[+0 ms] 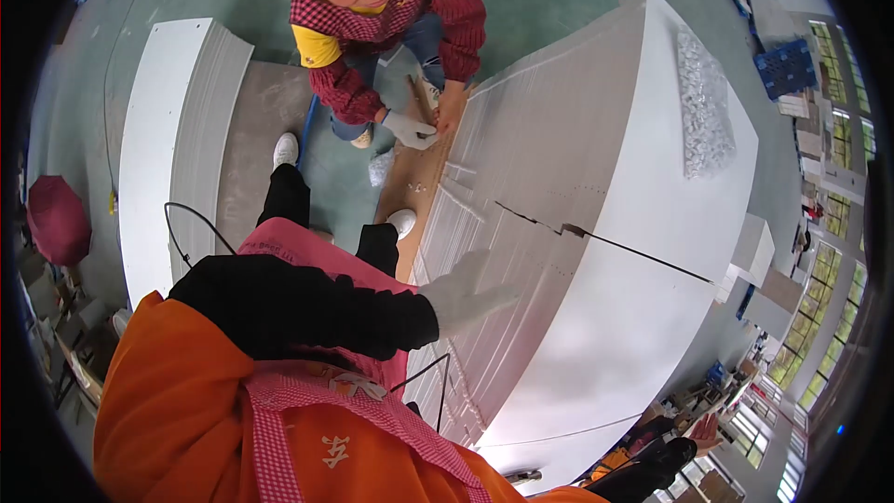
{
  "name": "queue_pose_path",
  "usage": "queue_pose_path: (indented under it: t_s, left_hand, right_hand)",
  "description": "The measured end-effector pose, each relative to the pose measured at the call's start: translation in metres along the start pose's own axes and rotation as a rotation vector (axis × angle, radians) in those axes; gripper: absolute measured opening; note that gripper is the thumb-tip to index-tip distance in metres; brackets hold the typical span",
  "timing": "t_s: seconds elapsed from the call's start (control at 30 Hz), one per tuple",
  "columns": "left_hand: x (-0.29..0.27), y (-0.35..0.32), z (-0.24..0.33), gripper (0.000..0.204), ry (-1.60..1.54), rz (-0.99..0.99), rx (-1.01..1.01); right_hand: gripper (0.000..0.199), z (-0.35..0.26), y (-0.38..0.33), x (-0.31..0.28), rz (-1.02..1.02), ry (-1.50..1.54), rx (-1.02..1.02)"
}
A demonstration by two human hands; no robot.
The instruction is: Assembling white wooden panels by hammering and inserting hardware.
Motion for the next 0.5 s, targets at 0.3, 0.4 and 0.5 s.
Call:
queue_pose_path:
  t_s: [0.3, 0.4, 0.5]
  left_hand:
    - [-0.154, 0.073, 0.121, 0.069, -0.164, 0.337, 0.71]
    - [-0.207, 0.132, 0.194, 0.076, -0.242, 0.5, 0.764]
    - [-0.224, 0.166, 0.236, 0.079, -0.309, 0.629, 0.551]
  right_hand:
    - [0.072, 0.138, -0.137, 0.277, -0.142, -1.083, 0.038]
    - [0.067, 0.125, -0.14, 0.382, -0.315, -1.24, -0.19]
    - [0.062, 0.065, -0.091, 0.462, -0.335, -1.278, -0.41]
Point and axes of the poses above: each hand's wrist, its own y-axis towards the middle knuckle, its own x-axis out of the palm, z = x × y, the point moved 10 cm from there along y, towards the middle knuckle, and after that the axes turned 12 degrees about -z, right-handed, at the moved point
